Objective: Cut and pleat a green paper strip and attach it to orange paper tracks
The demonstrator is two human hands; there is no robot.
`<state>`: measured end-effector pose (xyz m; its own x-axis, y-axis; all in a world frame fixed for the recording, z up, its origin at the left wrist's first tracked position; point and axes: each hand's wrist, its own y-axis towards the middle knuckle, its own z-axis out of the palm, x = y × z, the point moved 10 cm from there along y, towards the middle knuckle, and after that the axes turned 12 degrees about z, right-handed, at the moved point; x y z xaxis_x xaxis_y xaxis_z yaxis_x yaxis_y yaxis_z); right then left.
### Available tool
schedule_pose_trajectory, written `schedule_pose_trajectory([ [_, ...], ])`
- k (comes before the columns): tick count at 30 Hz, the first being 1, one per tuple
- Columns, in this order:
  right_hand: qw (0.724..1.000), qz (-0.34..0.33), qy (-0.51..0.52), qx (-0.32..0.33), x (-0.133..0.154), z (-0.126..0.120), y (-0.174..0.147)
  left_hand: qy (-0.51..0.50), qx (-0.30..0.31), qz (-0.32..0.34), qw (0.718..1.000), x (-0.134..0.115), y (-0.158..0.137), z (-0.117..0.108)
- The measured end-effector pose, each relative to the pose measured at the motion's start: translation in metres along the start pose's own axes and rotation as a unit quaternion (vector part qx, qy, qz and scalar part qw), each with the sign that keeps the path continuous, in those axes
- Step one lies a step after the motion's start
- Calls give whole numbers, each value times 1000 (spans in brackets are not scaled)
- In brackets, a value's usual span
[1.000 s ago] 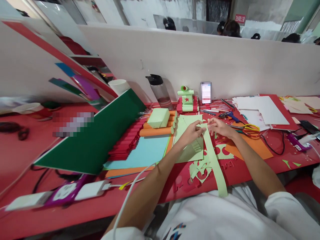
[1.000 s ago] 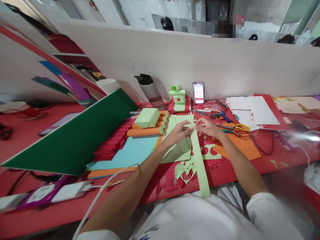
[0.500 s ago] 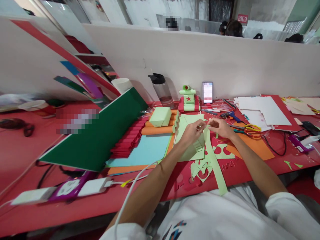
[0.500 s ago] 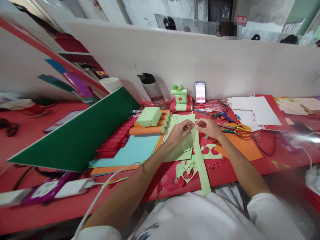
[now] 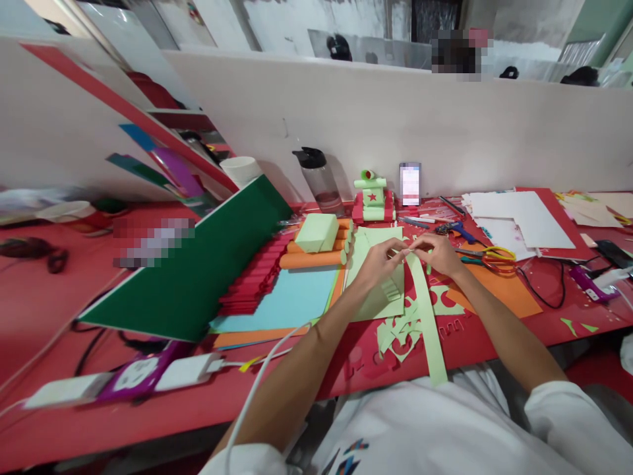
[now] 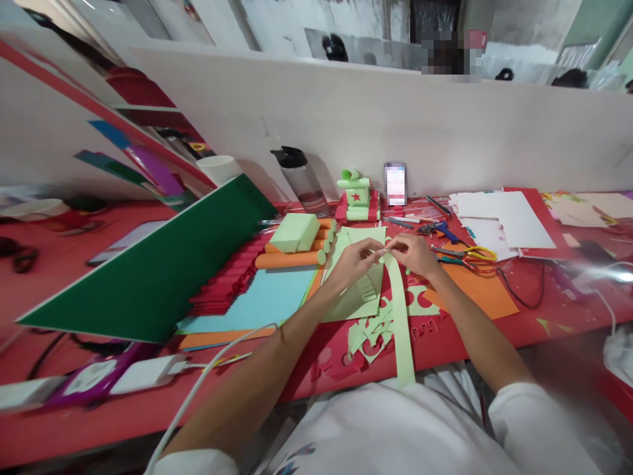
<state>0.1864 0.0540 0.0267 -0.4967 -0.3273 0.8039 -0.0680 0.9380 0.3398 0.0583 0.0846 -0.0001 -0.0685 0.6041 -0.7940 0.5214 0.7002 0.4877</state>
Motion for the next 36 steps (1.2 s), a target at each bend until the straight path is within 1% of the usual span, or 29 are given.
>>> schedule_pose_trajectory([
  [3,1000,10,7,6,-2,1,0,-15,-12,-13,1000,4,1,-2],
  [7,1000,9,10,6,1,-1,0,-59,-21,-19,998,1,2,-3],
  [11,1000,-6,6,-6,8,-4,0,-99,-5,-40,994,-1,1,1],
  [15,999,-30,16,-7,11,-5,-1,-120,-14,-61,991,3,0,1],
  [17,999,-31,13,-7,9,-4,-2,-131,-16,-71,989,7,0,2],
  [20,1000,-10,9,0,5,-3,-1,-131,-20,-72,989,8,0,1],
  [24,997,38,43,54,-1,6,-1,-102,-42,-48,993,3,1,-4],
  [26,995,52,53,66,-4,8,0,-86,-50,-35,994,1,2,-7],
  [30,994,68,64,47,-11,6,2,-71,-45,-24,996,-1,2,-6],
  [36,991,95,86,37,-18,0,5,-78,-34,-49,995,10,0,-3],
])
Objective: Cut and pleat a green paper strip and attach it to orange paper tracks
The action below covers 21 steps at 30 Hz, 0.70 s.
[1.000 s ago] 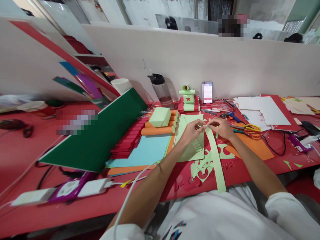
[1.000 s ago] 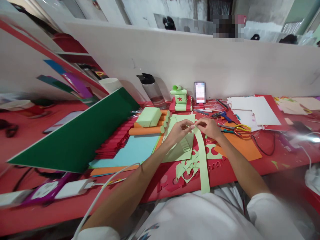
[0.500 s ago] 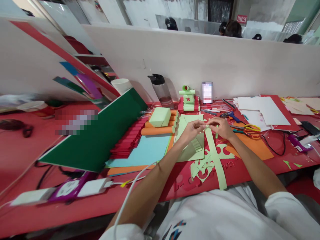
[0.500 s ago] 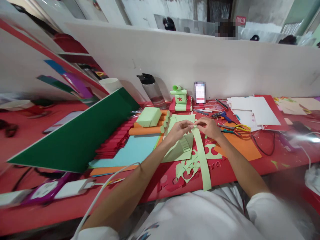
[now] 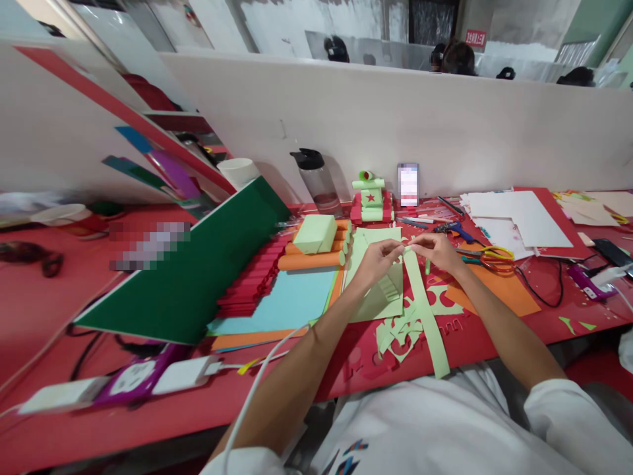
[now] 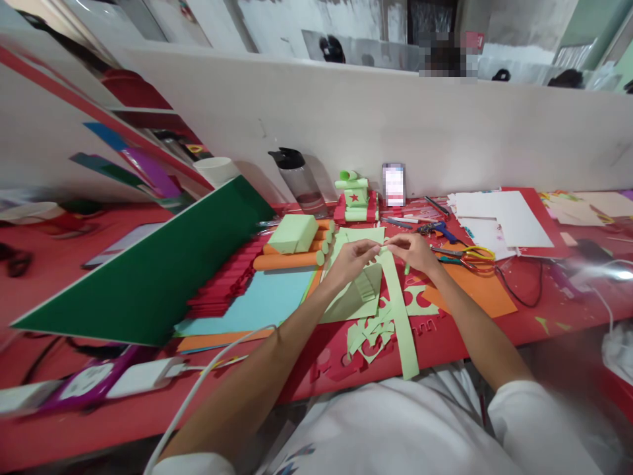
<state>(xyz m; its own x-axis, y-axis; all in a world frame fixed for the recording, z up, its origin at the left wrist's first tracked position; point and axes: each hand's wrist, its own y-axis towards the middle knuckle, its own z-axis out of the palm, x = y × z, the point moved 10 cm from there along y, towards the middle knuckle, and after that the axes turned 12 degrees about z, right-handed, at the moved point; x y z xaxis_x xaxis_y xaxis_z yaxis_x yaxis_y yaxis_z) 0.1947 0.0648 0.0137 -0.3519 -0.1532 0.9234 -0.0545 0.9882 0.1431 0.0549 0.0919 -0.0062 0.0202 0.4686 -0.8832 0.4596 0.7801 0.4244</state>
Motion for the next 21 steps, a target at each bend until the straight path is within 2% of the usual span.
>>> schedule_pose_trajectory([
  [14,999,38,8,22,-5,3,1,15,2,-9,1000,-8,0,0],
  [21,1000,5,-22,16,-9,5,3,27,6,-26,999,-6,0,0],
])
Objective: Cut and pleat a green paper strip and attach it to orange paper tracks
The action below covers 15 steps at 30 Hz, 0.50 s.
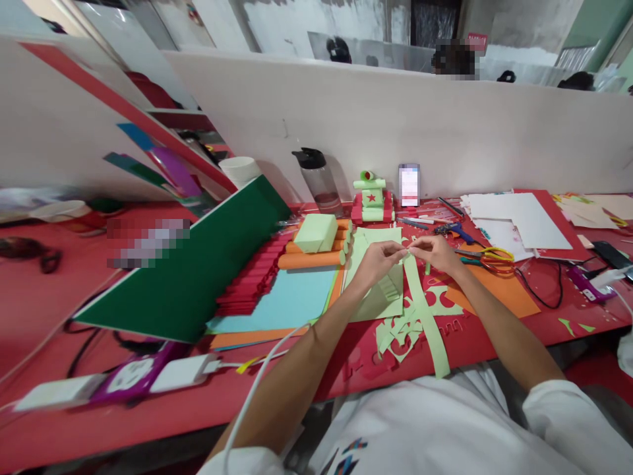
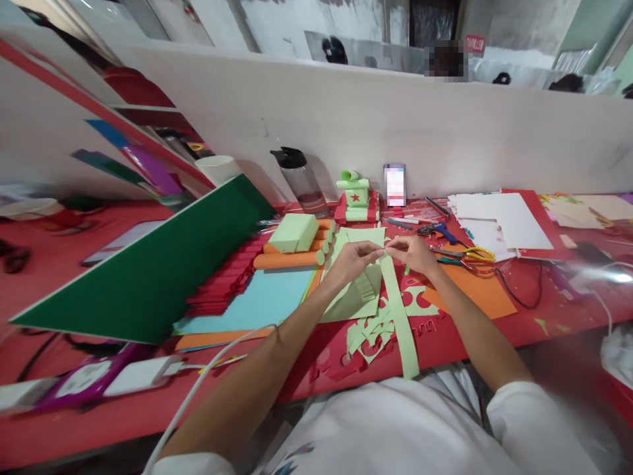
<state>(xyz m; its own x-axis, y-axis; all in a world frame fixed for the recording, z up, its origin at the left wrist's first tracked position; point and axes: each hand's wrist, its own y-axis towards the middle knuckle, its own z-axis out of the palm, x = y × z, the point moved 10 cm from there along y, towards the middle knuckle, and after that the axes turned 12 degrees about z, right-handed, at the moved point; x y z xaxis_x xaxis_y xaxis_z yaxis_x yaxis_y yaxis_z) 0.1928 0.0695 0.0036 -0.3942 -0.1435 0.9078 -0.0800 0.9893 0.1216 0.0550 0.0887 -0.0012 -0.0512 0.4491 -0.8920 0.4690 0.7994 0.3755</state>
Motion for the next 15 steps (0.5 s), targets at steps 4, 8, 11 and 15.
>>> schedule_pose_trajectory([
  [4,1000,-2,-9,-3,-2,0,1,2,1,-2,1000,2,0,1],
  [8,1000,0,-11,-3,0,0,-1,3,4,-4,1000,4,0,0],
  [11,1000,3,-16,-5,1,0,-1,5,5,-2,1000,4,0,-1],
  [15,1000,5,-20,-2,3,2,-2,12,5,-1,1000,7,0,0],
])
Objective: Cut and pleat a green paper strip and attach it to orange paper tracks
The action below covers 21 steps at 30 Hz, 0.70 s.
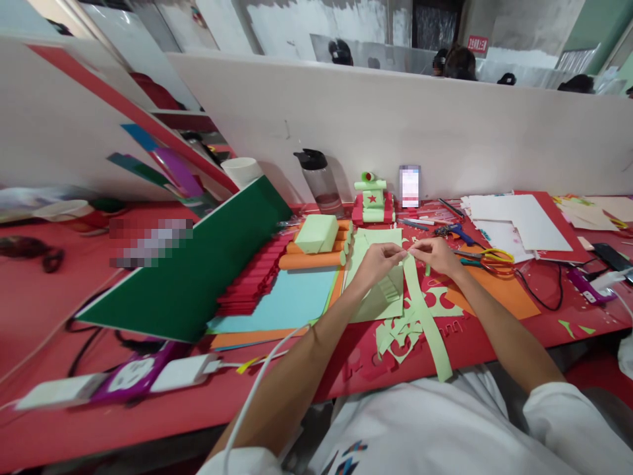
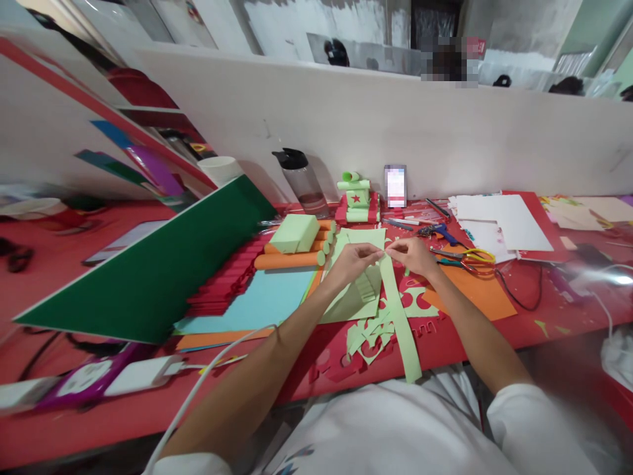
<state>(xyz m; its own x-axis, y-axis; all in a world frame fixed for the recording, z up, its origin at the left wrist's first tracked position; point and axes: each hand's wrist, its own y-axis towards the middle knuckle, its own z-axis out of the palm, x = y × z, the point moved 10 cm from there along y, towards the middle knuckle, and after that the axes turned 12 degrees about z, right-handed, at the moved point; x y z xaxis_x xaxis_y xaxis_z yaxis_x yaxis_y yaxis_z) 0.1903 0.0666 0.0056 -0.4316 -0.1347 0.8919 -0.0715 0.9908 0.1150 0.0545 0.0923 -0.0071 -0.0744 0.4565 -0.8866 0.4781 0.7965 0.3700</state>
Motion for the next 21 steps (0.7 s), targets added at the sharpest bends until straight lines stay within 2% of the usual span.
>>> schedule_pose_trajectory([
  [6,1000,-10,-26,-9,10,6,-6,65,14,22,998,6,-1,1],
  [12,999,-18,-38,-3,13,12,-8,147,31,56,987,-3,-2,-1],
  [21,999,-19,-3,-36,6,3,-3,115,-24,88,989,-11,-3,-1],
])
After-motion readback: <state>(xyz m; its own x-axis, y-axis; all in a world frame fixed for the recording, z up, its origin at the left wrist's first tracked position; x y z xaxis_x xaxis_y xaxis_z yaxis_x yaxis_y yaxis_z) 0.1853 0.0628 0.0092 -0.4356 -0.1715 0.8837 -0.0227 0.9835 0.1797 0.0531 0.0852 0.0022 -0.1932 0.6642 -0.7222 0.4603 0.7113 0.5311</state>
